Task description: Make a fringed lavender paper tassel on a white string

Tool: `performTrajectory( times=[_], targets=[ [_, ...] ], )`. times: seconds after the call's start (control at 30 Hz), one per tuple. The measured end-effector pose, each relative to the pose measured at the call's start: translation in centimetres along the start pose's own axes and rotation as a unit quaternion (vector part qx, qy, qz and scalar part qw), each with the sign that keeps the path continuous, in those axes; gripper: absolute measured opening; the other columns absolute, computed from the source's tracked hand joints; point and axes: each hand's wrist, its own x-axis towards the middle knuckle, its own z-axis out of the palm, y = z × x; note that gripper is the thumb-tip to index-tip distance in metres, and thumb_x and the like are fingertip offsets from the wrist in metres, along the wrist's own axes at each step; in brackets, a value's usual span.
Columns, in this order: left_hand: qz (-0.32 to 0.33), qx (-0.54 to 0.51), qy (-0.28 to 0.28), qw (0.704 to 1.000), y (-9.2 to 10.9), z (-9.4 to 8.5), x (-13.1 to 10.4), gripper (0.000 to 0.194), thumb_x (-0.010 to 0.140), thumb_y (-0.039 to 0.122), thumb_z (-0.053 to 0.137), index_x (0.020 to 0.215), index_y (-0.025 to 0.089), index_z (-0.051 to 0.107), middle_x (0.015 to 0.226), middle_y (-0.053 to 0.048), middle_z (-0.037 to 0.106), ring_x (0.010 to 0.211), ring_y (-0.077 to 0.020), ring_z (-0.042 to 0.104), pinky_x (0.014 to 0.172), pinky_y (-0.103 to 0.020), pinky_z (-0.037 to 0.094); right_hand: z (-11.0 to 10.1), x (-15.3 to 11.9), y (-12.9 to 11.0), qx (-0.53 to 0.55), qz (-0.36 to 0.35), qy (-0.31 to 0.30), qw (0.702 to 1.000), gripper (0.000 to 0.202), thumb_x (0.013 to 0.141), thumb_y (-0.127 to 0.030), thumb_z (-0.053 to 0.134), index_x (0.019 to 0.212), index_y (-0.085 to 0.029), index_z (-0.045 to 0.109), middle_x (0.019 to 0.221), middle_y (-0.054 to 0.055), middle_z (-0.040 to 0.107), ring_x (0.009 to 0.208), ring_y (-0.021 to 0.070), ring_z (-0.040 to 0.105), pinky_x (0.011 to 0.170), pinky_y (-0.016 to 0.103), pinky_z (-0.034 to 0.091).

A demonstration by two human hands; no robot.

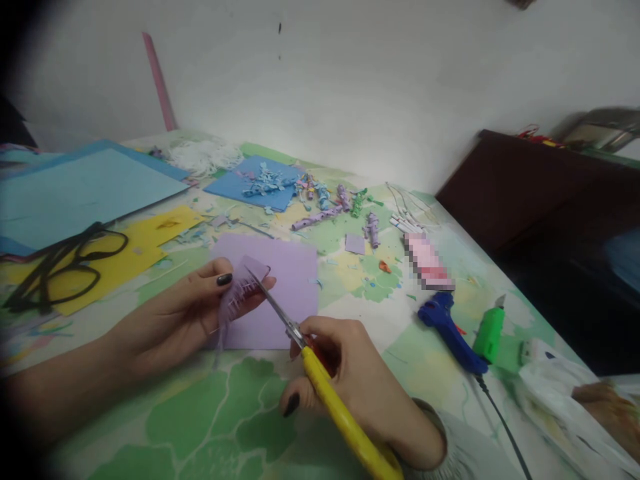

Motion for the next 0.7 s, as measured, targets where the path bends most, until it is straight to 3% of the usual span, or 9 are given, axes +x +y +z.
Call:
performTrajectory(
  times=[0.27, 0.5, 0.7],
  targets=[
    [0.013, 0.046, 0.032, 0.998, -0.29, -0.35, 0.24, 0.014, 0.076, 0.008, 0.068, 0.065, 0.015, 0.062, 0.088, -0.010, 0.072, 0.101, -0.0202, 0.067, 0.086, -0.024, 0.056, 0.08, 0.07, 0.49, 0.001, -0.009, 0.008, 1.000, 0.050, 0.061, -0.058, 0.078, 0.077, -0.016, 0.055, 0.051, -0.008, 0.040, 0.049, 0.0083, 0.035, 0.045, 0.023, 0.024],
    [0.009, 0.049, 0.028, 0.998, -0.30, -0.29, 0.08, 0.015, 0.078, 0.008, 0.066, 0.065, 0.015, 0.061, 0.091, -0.010, 0.072, 0.103, -0.0196, 0.066, 0.087, -0.023, 0.055, 0.25, 0.18, 0.40, 0.003, -0.004, 0.010, 1.000, 0.051, 0.059, -0.059, 0.079, 0.075, -0.017, 0.053, 0.052, -0.008, 0.039, 0.049, 0.0084, 0.035, 0.045, 0.023, 0.024],
    [0.010, 0.043, 0.023, 0.999, -0.31, -0.22, 0.20, 0.016, 0.079, 0.007, 0.065, 0.065, 0.014, 0.061, 0.089, -0.010, 0.072, 0.095, -0.0175, 0.068, 0.085, -0.023, 0.056, 0.32, 0.30, 0.15, 0.010, 0.005, 0.009, 1.000, 0.049, 0.061, -0.057, 0.078, 0.073, -0.017, 0.052, 0.051, -0.008, 0.038, 0.049, 0.0085, 0.035, 0.046, 0.023, 0.025]
  ],
)
